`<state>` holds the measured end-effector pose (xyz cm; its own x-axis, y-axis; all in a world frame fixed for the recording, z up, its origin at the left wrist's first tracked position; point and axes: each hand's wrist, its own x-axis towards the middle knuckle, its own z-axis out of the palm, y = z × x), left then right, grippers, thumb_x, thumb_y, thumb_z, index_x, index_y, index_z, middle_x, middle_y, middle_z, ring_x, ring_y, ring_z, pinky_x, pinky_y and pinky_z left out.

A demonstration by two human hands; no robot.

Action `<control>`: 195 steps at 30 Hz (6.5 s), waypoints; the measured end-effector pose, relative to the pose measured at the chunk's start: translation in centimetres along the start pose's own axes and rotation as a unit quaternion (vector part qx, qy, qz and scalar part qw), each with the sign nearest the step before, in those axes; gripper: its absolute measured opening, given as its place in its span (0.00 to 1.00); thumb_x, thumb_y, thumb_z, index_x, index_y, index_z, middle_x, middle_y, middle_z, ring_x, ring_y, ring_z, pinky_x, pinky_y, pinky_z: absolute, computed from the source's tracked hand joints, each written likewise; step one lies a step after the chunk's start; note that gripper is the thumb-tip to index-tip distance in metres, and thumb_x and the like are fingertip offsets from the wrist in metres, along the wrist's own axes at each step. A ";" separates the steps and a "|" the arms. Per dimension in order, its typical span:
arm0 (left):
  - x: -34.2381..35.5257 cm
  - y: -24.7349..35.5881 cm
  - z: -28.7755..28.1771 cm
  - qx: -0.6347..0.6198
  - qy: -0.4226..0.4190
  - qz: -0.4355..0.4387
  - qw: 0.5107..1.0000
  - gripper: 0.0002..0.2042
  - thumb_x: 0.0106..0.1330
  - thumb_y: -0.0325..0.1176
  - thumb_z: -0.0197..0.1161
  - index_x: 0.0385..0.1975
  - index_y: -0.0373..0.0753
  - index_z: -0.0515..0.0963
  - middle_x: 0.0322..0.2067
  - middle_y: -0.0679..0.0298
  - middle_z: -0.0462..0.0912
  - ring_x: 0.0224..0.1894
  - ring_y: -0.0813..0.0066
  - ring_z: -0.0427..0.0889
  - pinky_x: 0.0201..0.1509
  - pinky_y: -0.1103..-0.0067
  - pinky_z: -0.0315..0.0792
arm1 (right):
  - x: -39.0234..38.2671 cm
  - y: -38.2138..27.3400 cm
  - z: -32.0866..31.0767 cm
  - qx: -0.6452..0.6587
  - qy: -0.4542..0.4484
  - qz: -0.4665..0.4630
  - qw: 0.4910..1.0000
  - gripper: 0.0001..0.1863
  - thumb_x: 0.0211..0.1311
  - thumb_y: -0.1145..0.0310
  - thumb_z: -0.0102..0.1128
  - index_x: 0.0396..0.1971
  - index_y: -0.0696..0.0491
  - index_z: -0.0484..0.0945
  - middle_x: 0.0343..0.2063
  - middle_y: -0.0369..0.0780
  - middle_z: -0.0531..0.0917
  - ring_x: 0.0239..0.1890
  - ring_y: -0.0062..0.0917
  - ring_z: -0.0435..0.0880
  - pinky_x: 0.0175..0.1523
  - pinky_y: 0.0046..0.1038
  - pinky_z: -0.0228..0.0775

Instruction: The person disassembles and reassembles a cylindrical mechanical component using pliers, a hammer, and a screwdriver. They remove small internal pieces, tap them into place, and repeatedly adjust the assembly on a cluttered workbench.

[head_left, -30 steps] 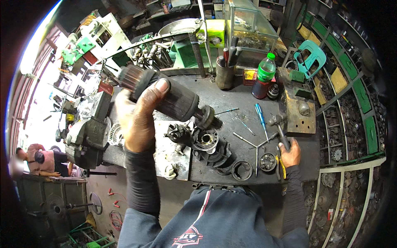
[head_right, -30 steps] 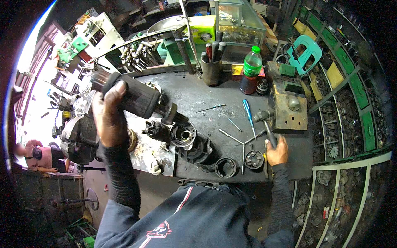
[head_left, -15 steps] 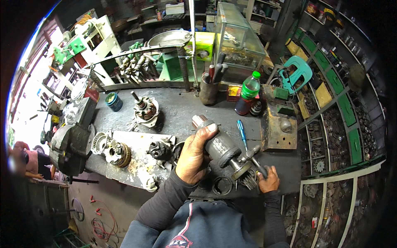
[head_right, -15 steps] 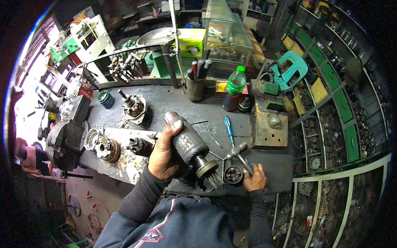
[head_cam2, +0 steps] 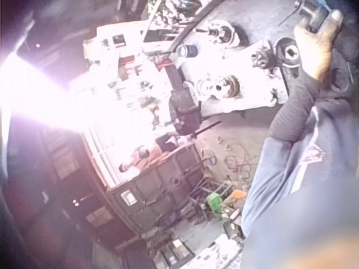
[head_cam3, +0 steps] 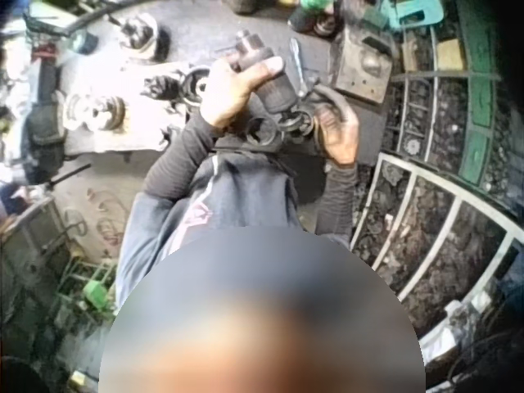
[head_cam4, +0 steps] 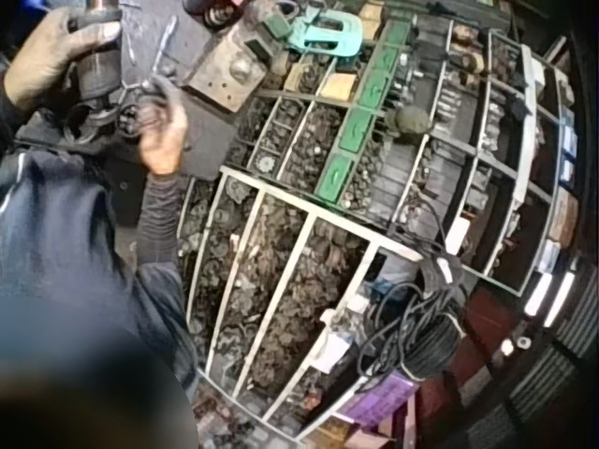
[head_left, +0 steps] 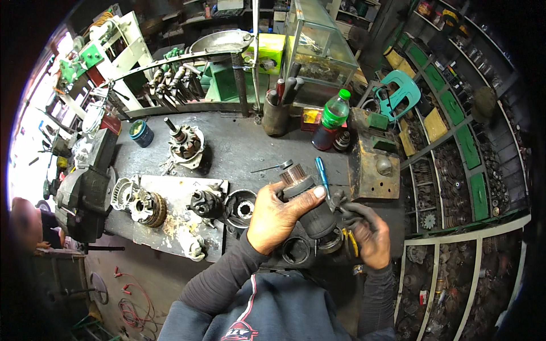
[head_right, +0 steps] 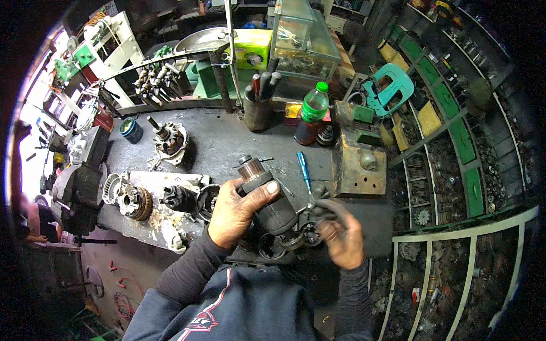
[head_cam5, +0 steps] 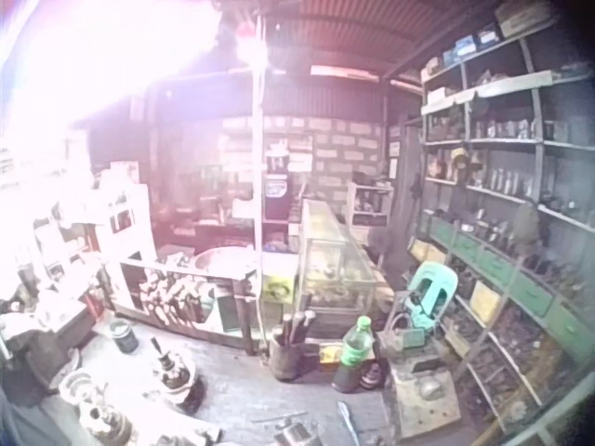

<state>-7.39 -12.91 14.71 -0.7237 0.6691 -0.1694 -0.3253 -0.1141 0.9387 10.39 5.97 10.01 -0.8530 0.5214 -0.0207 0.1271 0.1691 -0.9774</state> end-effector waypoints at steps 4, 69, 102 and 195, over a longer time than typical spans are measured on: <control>0.4 -0.6 0.7 0.080 -0.042 0.027 0.996 0.18 0.66 0.38 0.74 0.46 0.30 0.84 0.39 0.62 0.88 0.40 0.81 0.82 0.47 0.78 0.78 | -0.3 -4.2 3.9 -0.234 -0.027 -0.157 0.959 0.43 0.52 0.51 0.81 0.59 0.66 0.75 0.49 0.53 0.84 0.54 0.37 0.84 0.60 0.34 0.75; -9.3 2.7 -12.1 0.103 0.294 0.270 0.911 0.16 0.71 0.30 0.63 0.51 0.23 0.77 0.43 0.52 0.81 0.38 0.67 0.83 0.42 0.72 0.79 | -0.2 2.2 4.7 0.238 0.024 0.002 0.971 0.43 0.43 0.50 0.73 0.56 0.66 0.76 0.47 0.48 0.84 0.48 0.34 0.85 0.57 0.36 0.77; -7.4 -0.1 -16.3 0.138 0.287 0.209 0.924 0.35 0.67 0.44 0.67 0.67 0.25 0.68 0.59 0.48 0.77 0.58 0.63 0.77 0.68 0.68 0.68 | -0.1 3.9 6.3 0.655 -0.105 0.163 0.730 0.46 0.52 0.41 0.61 0.57 0.69 0.69 0.38 0.56 0.83 0.31 0.42 0.86 0.35 0.40 0.80; 3.6 -7.8 -17.6 -0.389 0.293 -0.066 0.871 0.29 0.70 0.58 0.63 0.56 0.38 0.75 0.50 0.56 0.85 0.49 0.63 0.86 0.54 0.65 0.82 | 7.7 7.7 0.2 -0.365 0.161 -0.004 0.917 0.17 0.65 0.67 0.67 0.51 0.57 0.82 0.49 0.47 0.79 0.55 0.43 0.79 0.62 0.40 0.70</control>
<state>-18.22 -22.52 1.48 -0.7606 0.2514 -0.5986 -0.5791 -0.6795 0.4504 4.69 11.09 2.33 -0.6773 0.7171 0.1644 0.5263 0.6284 -0.5728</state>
